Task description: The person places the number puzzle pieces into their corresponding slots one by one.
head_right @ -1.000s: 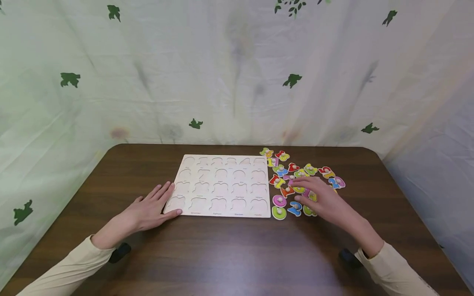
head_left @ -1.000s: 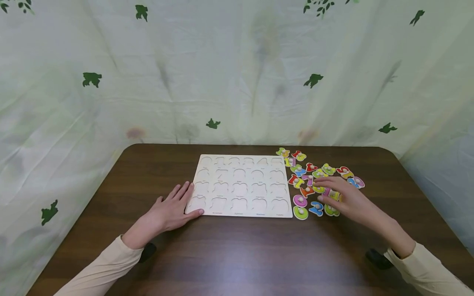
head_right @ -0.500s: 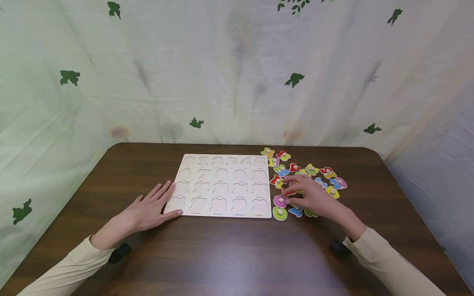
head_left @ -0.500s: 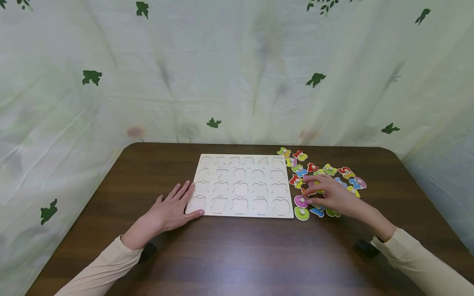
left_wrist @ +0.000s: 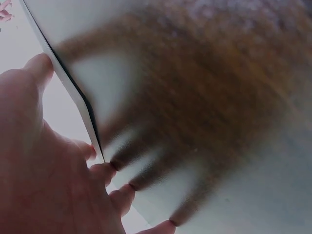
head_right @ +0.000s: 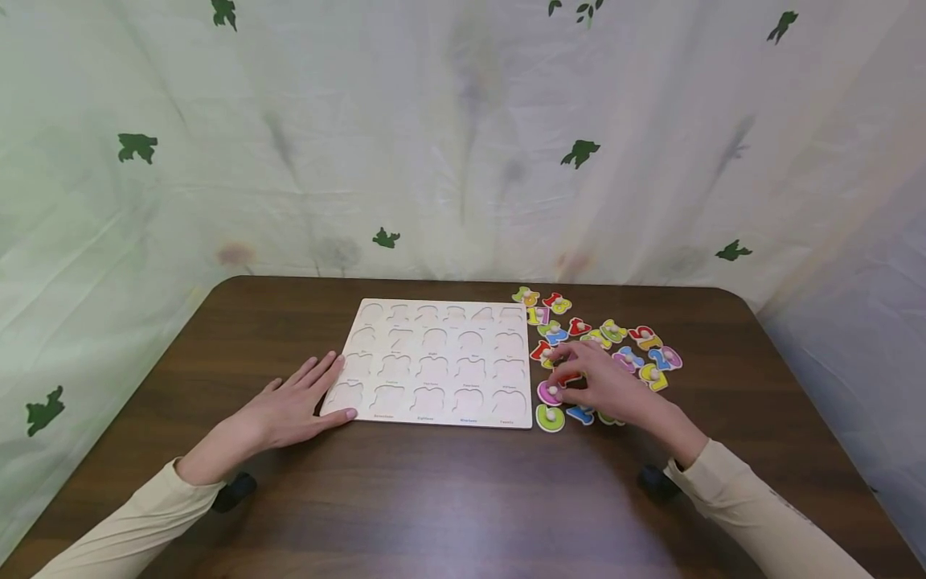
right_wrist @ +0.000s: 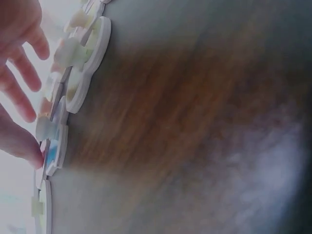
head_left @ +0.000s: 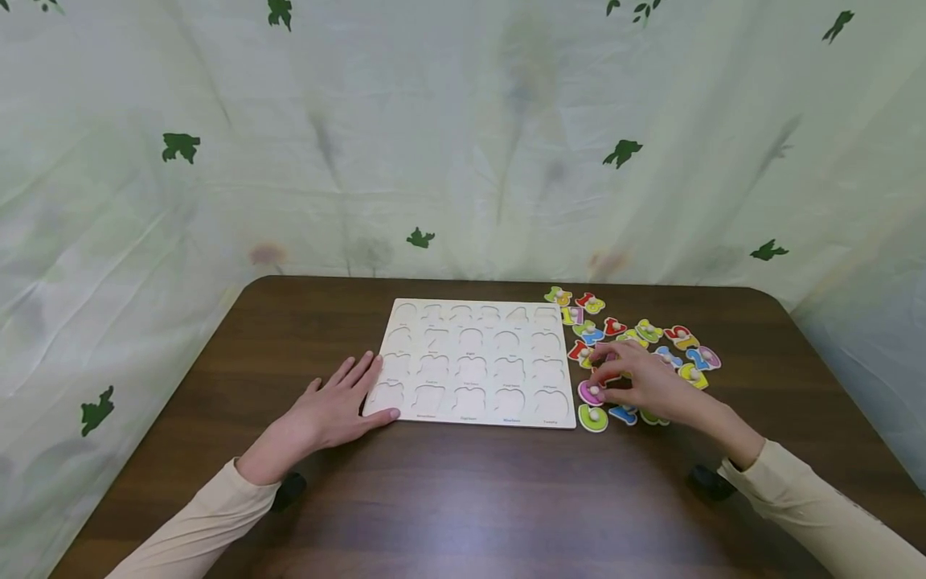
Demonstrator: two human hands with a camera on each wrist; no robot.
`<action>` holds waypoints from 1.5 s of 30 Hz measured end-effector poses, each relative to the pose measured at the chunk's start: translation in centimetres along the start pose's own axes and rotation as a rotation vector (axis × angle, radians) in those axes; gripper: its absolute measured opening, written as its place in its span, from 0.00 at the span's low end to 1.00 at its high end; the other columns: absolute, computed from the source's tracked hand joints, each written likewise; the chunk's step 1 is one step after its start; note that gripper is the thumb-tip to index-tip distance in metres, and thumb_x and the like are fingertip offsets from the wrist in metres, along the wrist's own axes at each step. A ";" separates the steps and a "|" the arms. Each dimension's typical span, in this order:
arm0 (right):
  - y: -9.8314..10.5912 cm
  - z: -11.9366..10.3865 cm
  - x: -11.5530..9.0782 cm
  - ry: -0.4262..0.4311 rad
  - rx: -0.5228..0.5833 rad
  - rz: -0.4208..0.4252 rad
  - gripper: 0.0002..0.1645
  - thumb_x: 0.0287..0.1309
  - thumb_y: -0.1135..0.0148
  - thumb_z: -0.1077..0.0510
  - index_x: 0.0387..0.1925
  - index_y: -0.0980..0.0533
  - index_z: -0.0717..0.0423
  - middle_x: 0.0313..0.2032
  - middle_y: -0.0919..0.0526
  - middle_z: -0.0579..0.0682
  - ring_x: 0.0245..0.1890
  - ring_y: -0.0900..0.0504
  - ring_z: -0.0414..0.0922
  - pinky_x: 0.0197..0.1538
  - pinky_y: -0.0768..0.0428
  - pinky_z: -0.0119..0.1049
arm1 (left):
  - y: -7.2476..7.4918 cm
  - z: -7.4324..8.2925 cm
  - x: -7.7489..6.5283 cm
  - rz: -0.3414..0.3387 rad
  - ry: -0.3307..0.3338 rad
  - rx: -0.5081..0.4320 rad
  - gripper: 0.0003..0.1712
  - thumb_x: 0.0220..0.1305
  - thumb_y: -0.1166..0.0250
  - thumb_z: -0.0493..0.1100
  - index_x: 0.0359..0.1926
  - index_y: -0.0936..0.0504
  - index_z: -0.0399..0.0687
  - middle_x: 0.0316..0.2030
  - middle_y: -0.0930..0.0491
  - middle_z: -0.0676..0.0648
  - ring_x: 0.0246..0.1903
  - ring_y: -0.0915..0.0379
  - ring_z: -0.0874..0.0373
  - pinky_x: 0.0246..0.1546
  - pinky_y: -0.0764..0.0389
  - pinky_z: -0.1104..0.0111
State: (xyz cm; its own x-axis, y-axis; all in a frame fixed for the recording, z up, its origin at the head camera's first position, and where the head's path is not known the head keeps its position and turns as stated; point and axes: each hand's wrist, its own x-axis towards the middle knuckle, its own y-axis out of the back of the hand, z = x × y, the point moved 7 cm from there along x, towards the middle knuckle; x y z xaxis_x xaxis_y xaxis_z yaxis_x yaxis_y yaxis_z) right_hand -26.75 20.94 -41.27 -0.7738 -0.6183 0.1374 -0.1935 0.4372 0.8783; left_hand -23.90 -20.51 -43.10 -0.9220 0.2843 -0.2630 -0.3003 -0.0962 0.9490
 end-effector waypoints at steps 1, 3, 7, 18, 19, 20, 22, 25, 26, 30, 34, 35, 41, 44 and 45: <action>0.0 0.0 0.1 -0.010 0.008 0.002 0.11 0.52 0.25 0.57 0.38 0.14 0.40 0.54 0.23 0.50 0.57 0.31 0.53 0.54 0.29 0.55 | -0.1 -0.2 0.0 -0.001 0.003 0.000 0.61 0.59 0.56 0.82 0.79 0.58 0.49 0.77 0.60 0.42 0.75 0.63 0.40 0.62 0.53 0.32; 0.1 0.1 0.3 -0.029 0.024 0.013 0.11 0.52 0.25 0.57 0.37 0.14 0.40 0.54 0.23 0.51 0.57 0.31 0.53 0.53 0.29 0.55 | -0.3 -0.4 0.1 0.002 0.000 -0.006 0.61 0.58 0.57 0.83 0.79 0.58 0.49 0.77 0.61 0.42 0.75 0.63 0.40 0.62 0.53 0.31; 0.5 -0.3 1.2 -0.024 0.076 0.052 0.11 0.52 0.25 0.57 0.36 0.15 0.40 0.54 0.23 0.54 0.56 0.31 0.55 0.52 0.29 0.56 | -0.6 -0.9 0.2 0.012 0.007 -0.010 0.62 0.57 0.56 0.83 0.79 0.59 0.51 0.78 0.61 0.43 0.75 0.64 0.41 0.62 0.53 0.31; 0.6 -1.0 5.6 -0.189 0.169 0.080 0.09 0.57 0.28 0.49 0.39 0.14 0.45 0.56 0.24 0.51 0.63 0.33 0.55 0.56 0.28 0.56 | -0.1 -0.4 -0.1 0.019 0.008 -0.027 0.59 0.60 0.54 0.80 0.79 0.57 0.49 0.77 0.60 0.42 0.74 0.62 0.40 0.62 0.54 0.31; 0.6 -1.1 6.0 -0.195 0.181 0.087 0.10 0.57 0.28 0.49 0.39 0.14 0.46 0.57 0.24 0.51 0.63 0.33 0.55 0.57 0.29 0.57 | 0.1 -0.3 -0.2 0.019 0.006 -0.030 0.59 0.61 0.53 0.80 0.79 0.57 0.48 0.77 0.60 0.42 0.74 0.62 0.40 0.62 0.54 0.31; 0.6 -1.3 6.5 -0.196 0.190 0.095 0.10 0.57 0.28 0.49 0.39 0.14 0.47 0.56 0.24 0.50 0.63 0.32 0.54 0.57 0.29 0.57 | 0.2 -0.2 -0.3 0.018 0.005 -0.033 0.58 0.61 0.53 0.79 0.79 0.56 0.48 0.77 0.59 0.41 0.74 0.62 0.39 0.61 0.54 0.30; 0.6 -1.7 7.4 -0.190 0.197 0.101 0.10 0.57 0.28 0.49 0.39 0.14 0.47 0.57 0.24 0.50 0.61 0.31 0.53 0.57 0.29 0.56 | 0.2 -0.2 -0.3 0.022 0.006 -0.030 0.58 0.61 0.53 0.79 0.79 0.57 0.49 0.77 0.59 0.42 0.74 0.62 0.40 0.62 0.54 0.31; 0.6 -2.2 8.9 -0.161 0.214 0.106 0.09 0.57 0.28 0.50 0.38 0.14 0.48 0.57 0.24 0.51 0.60 0.30 0.53 0.56 0.29 0.55 | 0.2 -0.3 -0.2 0.017 0.013 -0.022 0.58 0.61 0.53 0.79 0.79 0.57 0.49 0.77 0.60 0.43 0.75 0.63 0.41 0.62 0.54 0.31; 0.5 -2.4 9.4 -0.156 0.219 0.106 0.09 0.57 0.28 0.50 0.38 0.14 0.48 0.57 0.24 0.51 0.60 0.30 0.52 0.56 0.29 0.54 | 0.1 -0.5 -0.1 0.018 0.014 -0.020 0.59 0.61 0.54 0.80 0.79 0.58 0.50 0.78 0.61 0.43 0.75 0.63 0.42 0.62 0.54 0.31; 0.2 -2.9 11.2 -0.141 0.246 0.112 0.08 0.56 0.28 0.49 0.36 0.14 0.46 0.56 0.23 0.51 0.59 0.30 0.49 0.56 0.30 0.50 | -0.4 -0.9 0.3 0.013 0.021 -0.020 0.60 0.59 0.54 0.81 0.79 0.59 0.51 0.78 0.62 0.44 0.75 0.64 0.42 0.62 0.54 0.31; -0.3 -3.7 13.1 -0.137 0.243 0.109 0.08 0.57 0.28 0.49 0.36 0.14 0.46 0.55 0.23 0.47 0.60 0.30 0.49 0.59 0.32 0.51 | -0.6 -1.2 0.4 0.007 0.029 -0.015 0.60 0.59 0.55 0.82 0.79 0.60 0.53 0.78 0.63 0.46 0.75 0.66 0.44 0.63 0.55 0.32; -0.4 -3.9 13.6 -0.130 0.240 0.108 0.08 0.57 0.28 0.50 0.36 0.14 0.46 0.55 0.23 0.48 0.59 0.30 0.49 0.59 0.32 0.51 | -0.6 -1.1 0.4 0.007 0.027 -0.019 0.60 0.59 0.54 0.81 0.79 0.59 0.52 0.78 0.62 0.45 0.75 0.65 0.44 0.63 0.55 0.31; -1.4 -5.0 16.7 -0.103 0.230 0.091 0.08 0.58 0.29 0.52 0.38 0.14 0.49 0.56 0.23 0.51 0.60 0.29 0.50 0.60 0.32 0.49 | 0.1 -0.2 -0.1 0.006 0.011 -0.043 0.59 0.60 0.53 0.80 0.79 0.57 0.49 0.78 0.60 0.43 0.75 0.64 0.41 0.62 0.56 0.31; -2.1 -5.5 18.1 -0.097 0.230 0.073 0.07 0.58 0.29 0.54 0.39 0.14 0.50 0.57 0.23 0.53 0.61 0.30 0.51 0.61 0.33 0.50 | 0.1 -0.1 -0.2 0.001 0.014 -0.038 0.58 0.61 0.53 0.79 0.79 0.57 0.50 0.78 0.61 0.44 0.75 0.64 0.42 0.63 0.56 0.32; -2.4 -5.6 18.5 -0.095 0.227 0.068 0.07 0.58 0.29 0.55 0.38 0.14 0.51 0.57 0.23 0.54 0.61 0.30 0.51 0.61 0.33 0.50 | 0.1 0.0 -0.2 -0.003 0.019 -0.032 0.58 0.61 0.53 0.79 0.79 0.58 0.51 0.78 0.61 0.45 0.75 0.64 0.43 0.64 0.55 0.33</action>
State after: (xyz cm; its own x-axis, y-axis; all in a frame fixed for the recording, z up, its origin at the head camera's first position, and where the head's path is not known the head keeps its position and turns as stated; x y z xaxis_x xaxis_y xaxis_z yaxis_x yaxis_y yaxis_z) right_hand -37.26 4.76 -38.28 -0.8407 -0.5232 0.1398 -0.2613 0.6180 0.7415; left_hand -23.74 -20.62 -42.98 -0.9254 0.2661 -0.2698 -0.3109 -0.1263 0.9420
